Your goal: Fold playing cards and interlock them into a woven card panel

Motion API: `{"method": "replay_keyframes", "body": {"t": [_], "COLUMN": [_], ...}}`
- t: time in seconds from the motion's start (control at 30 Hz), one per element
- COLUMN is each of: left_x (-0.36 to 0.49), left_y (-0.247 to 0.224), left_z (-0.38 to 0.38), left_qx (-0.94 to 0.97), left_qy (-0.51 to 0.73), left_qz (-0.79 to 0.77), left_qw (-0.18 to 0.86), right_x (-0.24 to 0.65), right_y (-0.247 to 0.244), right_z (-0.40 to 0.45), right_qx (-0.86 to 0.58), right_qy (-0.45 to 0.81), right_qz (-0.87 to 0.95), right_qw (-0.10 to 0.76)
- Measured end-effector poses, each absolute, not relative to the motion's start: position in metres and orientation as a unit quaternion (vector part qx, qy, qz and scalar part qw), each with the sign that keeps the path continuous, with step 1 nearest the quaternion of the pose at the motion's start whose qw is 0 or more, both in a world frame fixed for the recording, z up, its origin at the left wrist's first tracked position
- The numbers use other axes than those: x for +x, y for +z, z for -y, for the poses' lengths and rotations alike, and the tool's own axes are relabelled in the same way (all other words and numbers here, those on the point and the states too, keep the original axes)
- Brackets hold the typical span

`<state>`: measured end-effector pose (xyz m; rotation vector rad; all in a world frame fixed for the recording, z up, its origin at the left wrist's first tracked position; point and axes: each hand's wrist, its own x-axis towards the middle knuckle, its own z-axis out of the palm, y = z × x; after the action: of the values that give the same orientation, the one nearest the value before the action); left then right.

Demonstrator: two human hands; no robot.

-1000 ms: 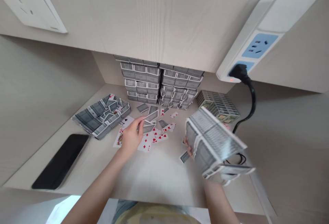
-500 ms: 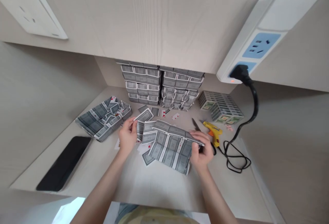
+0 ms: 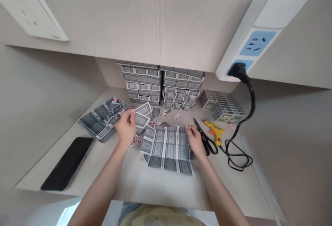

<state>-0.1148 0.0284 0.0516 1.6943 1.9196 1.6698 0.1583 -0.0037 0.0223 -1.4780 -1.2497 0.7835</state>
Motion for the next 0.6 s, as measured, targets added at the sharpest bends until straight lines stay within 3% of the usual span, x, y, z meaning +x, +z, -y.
{"method": "replay_keyframes", "body": {"t": [0.1, 0.23, 0.37, 0.47, 0.6], "left_x": [-0.117, -0.108, -0.074, -0.045, -0.022], "left_y": [0.066, 0.087, 0.099, 0.093, 0.072], "left_z": [-0.031, -0.03, -0.029, -0.033, -0.04], "left_qx": [0.555, 0.566, 0.617, 0.664, 0.696], "left_qy": [0.536, 0.543, 0.541, 0.535, 0.537], "left_qz": [-0.636, -0.62, -0.572, -0.521, -0.47], "left_qw": [-0.004, -0.019, 0.006, 0.04, 0.08], "right_x": [0.165, 0.166, 0.147, 0.131, 0.124], "right_y": [0.022, 0.042, 0.074, 0.083, 0.071], "right_z": [-0.005, -0.007, -0.003, -0.005, -0.009], "right_qx": [-0.621, -0.578, -0.502, -0.447, -0.483], "right_qy": [0.279, 0.258, 0.323, 0.392, 0.369], "right_qz": [0.539, 0.544, 0.56, 0.581, 0.545], "right_qw": [0.497, 0.55, 0.574, 0.556, 0.578]}}
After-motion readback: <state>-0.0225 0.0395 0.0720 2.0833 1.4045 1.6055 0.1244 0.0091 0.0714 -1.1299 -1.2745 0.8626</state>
